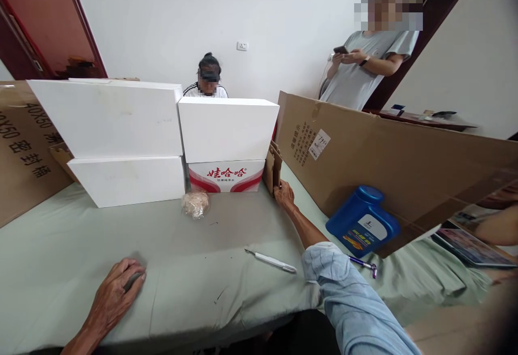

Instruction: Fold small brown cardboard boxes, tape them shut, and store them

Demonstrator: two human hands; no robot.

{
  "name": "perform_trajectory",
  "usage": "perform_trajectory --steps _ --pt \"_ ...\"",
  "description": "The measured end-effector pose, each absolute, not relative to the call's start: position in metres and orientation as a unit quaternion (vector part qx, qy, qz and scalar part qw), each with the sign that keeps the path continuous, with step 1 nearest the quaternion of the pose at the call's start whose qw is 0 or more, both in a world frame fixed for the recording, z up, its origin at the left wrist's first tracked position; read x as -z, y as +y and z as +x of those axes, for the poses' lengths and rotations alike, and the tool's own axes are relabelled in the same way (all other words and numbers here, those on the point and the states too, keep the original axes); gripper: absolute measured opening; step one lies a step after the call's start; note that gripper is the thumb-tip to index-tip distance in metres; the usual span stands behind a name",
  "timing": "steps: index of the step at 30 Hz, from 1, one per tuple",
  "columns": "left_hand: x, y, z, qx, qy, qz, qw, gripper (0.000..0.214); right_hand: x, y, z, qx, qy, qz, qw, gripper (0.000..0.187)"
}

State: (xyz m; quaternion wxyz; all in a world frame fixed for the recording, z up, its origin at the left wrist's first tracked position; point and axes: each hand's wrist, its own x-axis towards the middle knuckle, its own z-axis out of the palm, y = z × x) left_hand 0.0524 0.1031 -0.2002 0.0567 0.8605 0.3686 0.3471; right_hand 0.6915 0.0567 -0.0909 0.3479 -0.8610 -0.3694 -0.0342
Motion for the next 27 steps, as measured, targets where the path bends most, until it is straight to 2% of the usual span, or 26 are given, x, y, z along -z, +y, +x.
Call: perform_trajectory --steps 11,27 --pt "0.201 0.107 0.052 -0.344 0.362 0.865 0.056 0.03 0.098 0.031 0.695 0.035 -0.355 -0.867 0.348 0.045" --pt "0.201 0.108 0.055 -0.345 0.368 0.861 0.06 0.032 0.091 0.022 0.694 0.018 -0.35 -0.879 0.322 0.043"
